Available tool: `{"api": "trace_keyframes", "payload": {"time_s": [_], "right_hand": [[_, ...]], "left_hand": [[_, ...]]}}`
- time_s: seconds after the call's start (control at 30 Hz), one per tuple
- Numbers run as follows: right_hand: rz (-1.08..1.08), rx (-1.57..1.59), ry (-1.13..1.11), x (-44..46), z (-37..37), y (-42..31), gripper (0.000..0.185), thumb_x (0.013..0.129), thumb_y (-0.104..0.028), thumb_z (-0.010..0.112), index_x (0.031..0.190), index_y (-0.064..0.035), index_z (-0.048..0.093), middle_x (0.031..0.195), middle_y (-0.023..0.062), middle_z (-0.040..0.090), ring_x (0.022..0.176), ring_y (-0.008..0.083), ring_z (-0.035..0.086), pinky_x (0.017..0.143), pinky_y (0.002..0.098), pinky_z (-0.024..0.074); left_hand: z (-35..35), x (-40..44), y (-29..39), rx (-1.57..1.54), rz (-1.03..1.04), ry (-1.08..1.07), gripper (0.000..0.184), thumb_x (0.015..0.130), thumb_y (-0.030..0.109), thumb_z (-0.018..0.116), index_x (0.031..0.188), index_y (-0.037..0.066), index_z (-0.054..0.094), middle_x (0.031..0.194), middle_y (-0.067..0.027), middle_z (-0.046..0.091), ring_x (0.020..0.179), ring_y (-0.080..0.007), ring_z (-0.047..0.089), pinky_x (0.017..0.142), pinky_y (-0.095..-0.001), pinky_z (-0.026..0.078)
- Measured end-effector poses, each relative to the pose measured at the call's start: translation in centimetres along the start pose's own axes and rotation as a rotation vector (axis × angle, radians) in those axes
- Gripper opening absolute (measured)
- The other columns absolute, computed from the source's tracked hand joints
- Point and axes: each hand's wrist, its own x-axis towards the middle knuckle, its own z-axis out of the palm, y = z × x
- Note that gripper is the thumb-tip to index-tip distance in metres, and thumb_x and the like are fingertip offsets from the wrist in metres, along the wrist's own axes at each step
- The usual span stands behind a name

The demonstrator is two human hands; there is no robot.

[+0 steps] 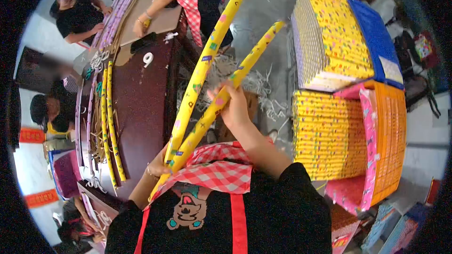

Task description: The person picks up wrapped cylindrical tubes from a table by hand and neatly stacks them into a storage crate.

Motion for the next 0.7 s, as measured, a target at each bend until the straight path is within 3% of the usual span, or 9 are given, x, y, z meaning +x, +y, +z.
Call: {"api": "trace_keyframes", "payload": {"time_s": [0.03, 0.2, 0.23, 0.37, 0.53, 0.57, 0.6, 0.63, 0.7], "right_hand": [[-0.090, -0.137, 0.170, 0.1, 0.0, 0.0, 0.019, 0.079, -0.005, 0.055, 0.095, -0.0076, 0.047, 0.072, 0.0048, 0.047, 0.064, 0.0170, 0.050, 0.076, 0.0378, 0.0480], [-0.264, -0.004, 0.239, -2.3, 1.0, -3.5, 0.028, 0.078, -0.004, 0.052, 0.103, -0.0082, 0.041, 0.074, 0.0041, 0.045, 0.064, 0.0144, 0.046, 0.058, 0.0279, 0.0427], [-0.299, 0.028, 0.211, -2.8, 0.8, -4.3, 0.027, 0.078, -0.005, 0.052, 0.103, -0.0081, 0.041, 0.074, 0.0041, 0.045, 0.064, 0.0142, 0.046, 0.058, 0.0268, 0.0424], [-0.513, -0.124, 0.203, -3.9, 1.5, -8.5, 0.022, 0.080, -0.008, 0.051, 0.101, -0.0089, 0.043, 0.072, 0.0010, 0.043, 0.060, 0.0101, 0.043, 0.053, 0.0223, 0.0379], [-0.780, -0.552, 0.183, -3.7, 2.7, -13.4, 0.017, 0.079, -0.004, 0.054, 0.091, -0.0082, 0.042, 0.066, -0.0014, 0.042, 0.055, 0.0088, 0.044, 0.045, 0.0206, 0.0335], [-0.803, -0.770, 0.250, -3.8, 2.8, -13.7, 0.019, 0.080, -0.004, 0.054, 0.095, -0.0058, 0.043, 0.070, 0.0016, 0.046, 0.060, 0.0126, 0.050, 0.051, 0.0254, 0.0403], [-0.830, -0.984, 0.296, -3.9, 2.9, -13.8, 0.021, 0.080, -0.004, 0.055, 0.098, -0.0034, 0.044, 0.073, 0.0046, 0.050, 0.065, 0.0164, 0.055, 0.058, 0.0302, 0.0471], [-0.746, -0.682, 0.161, -3.8, 2.5, -13.8, 0.024, 0.080, -0.002, 0.054, 0.102, -0.0020, 0.044, 0.084, 0.0077, 0.052, 0.078, 0.0191, 0.055, 0.069, 0.0316, 0.0461], [-0.712, -1.032, -0.003, -2.8, 1.0, -13.1, 0.032, 0.080, -0.003, 0.052, 0.110, -0.0013, 0.043, 0.095, 0.0113, 0.052, 0.091, 0.0216, 0.051, 0.080, 0.0340, 0.0393]], "left_hand": [[0.1, 0.7, 0.3, -0.049, -0.042, -0.040, 0.096, 0.054, 0.020, 0.080, 0.130, 0.004, 0.024, 0.119, -0.0127, 0.045, 0.105, -0.0234, 0.051, 0.090, -0.0362, 0.041], [-0.9, 2.5, 1.0, -0.103, -0.268, -0.005, 0.085, 0.065, 0.026, 0.073, 0.131, 0.004, 0.023, 0.115, -0.0138, 0.047, 0.098, -0.0236, 0.054, 0.079, -0.0350, 0.048], [-0.2, 3.0, 1.0, -0.063, -0.220, 0.048, 0.075, 0.067, 0.028, 0.071, 0.125, 0.004, 0.030, 0.098, -0.0111, 0.054, 0.077, -0.0184, 0.059, 0.063, -0.0296, 0.051], [-1.7, 5.8, 4.4, 0.274, -0.339, -0.052, 0.048, 0.071, 0.024, 0.068, 0.107, 0.007, 0.041, 0.062, -0.0019, 0.049, 0.044, -0.0096, 0.046, 0.037, -0.0222, 0.039], [-0.2, 10.9, 14.5, 1.184, -0.355, -0.309, 0.050, 0.079, 0.012, 0.056, 0.125, 0.010, 0.035, 0.071, -0.0024, 0.051, 0.052, -0.0098, 0.051, 0.043, -0.0250, 0.044], [0.1, 12.1, 16.1, 1.377, -0.183, -0.456, 0.055, 0.077, 0.006, 0.052, 0.127, 0.013, 0.032, 0.078, -0.0027, 0.050, 0.049, -0.0089, 0.049, 0.043, -0.0205, 0.043], [1.5, 13.1, 18.5, 1.431, -0.304, -0.440, 0.055, 0.075, 0.005, 0.053, 0.126, 0.011, 0.033, 0.083, -0.0060, 0.052, 0.050, -0.0127, 0.052, 0.044, -0.0235, 0.045], [3.4, 14.2, 20.3, 1.560, -0.371, -0.523, 0.054, 0.074, 0.006, 0.055, 0.124, 0.008, 0.034, 0.085, -0.0081, 0.053, 0.050, -0.0154, 0.054, 0.044, -0.0270, 0.046], [5.8, 16.2, 22.1, 1.852, -0.292, -0.736, 0.055, 0.072, 0.012, 0.059, 0.122, 0.004, 0.036, 0.088, -0.0157, 0.055, 0.078, -0.0247, 0.056, 0.067, -0.0385, 0.047]]}}
